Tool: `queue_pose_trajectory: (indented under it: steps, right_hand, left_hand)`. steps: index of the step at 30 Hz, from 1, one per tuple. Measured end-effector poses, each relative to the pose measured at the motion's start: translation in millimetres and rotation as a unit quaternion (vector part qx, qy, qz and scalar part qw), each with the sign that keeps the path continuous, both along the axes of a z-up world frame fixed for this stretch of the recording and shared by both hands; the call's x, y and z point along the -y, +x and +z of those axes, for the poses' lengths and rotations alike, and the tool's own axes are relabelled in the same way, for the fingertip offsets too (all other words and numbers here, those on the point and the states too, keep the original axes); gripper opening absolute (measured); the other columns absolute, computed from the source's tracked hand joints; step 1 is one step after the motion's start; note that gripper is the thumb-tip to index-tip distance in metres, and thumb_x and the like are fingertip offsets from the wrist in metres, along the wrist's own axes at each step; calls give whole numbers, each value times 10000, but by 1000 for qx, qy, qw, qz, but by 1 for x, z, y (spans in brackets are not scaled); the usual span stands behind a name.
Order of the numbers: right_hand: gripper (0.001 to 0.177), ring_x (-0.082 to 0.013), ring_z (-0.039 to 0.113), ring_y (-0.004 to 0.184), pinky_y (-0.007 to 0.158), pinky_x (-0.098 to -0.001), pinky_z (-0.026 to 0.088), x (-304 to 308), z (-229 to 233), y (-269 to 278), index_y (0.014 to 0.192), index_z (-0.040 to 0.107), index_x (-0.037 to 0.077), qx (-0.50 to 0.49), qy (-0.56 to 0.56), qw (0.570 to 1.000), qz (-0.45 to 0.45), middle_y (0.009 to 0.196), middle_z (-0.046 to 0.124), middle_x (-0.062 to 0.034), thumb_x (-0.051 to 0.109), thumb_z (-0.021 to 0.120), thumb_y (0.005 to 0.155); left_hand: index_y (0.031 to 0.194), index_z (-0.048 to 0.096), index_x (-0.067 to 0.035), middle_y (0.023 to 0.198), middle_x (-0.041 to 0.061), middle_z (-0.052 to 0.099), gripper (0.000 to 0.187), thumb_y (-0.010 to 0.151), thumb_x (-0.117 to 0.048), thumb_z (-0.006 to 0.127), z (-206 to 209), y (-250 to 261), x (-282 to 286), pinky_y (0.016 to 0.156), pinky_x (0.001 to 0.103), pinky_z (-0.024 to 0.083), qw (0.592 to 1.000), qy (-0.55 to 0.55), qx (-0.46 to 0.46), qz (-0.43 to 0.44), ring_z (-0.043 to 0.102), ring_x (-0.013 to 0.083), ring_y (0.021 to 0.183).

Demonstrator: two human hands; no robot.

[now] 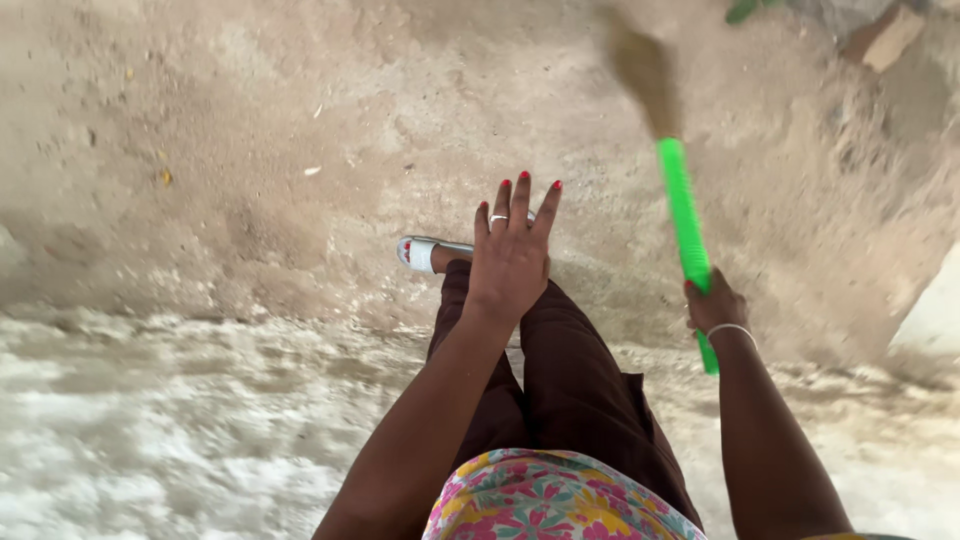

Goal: The person sweeps a concrete ground surface using a handheld brush broom.

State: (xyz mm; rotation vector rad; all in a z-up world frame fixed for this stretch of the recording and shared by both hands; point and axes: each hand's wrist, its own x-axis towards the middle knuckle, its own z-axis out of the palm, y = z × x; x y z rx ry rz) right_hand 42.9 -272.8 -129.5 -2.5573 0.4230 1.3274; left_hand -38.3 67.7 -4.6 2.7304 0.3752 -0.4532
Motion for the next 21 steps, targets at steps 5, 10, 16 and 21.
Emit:
queue_pose_trajectory:
  steps: [5,10,16,21]
  right_hand:
    - [339,-313,701,697,588,-467,578,-10,-9,-18,1311,562,33,66,116,974,-186,887,660,-164,189,648,1023]
    - [620,-227,671,741,593,-417,599,-78,-30,-20,1320,349,175,-41,201,941,-268,992,628,-106,50,732,849]
    - [642,-206,644,685,548,-369,575,-213,-30,-88,1390,396,125,-209,270,934,-105,923,627,-117,41,724,844]
    - [870,-178,602,637,499,-351,541,-264,14,-88,1560,317,226,-229,241,941,67,871,606,-92,-21,672,804]
  left_hand:
    - [1610,236,-161,1612,239,298,870,839,-128,637,1,-16,-2,1176,600,298,999,-25,-8,40,320,408,1486]
    - [1607,272,-165,1611,250,329,823,869,-127,636,5,-50,-28,1168,619,302,985,-52,42,156,337,430,1484]
    - [1589,313,-157,1577,263,366,813,855,-140,663,6,-111,-80,1145,635,321,951,-16,81,298,364,441,1468]
    - [1599,329,-153,1583,261,375,829,846,-124,675,-3,-153,-104,1136,627,339,931,5,82,357,370,436,1472]
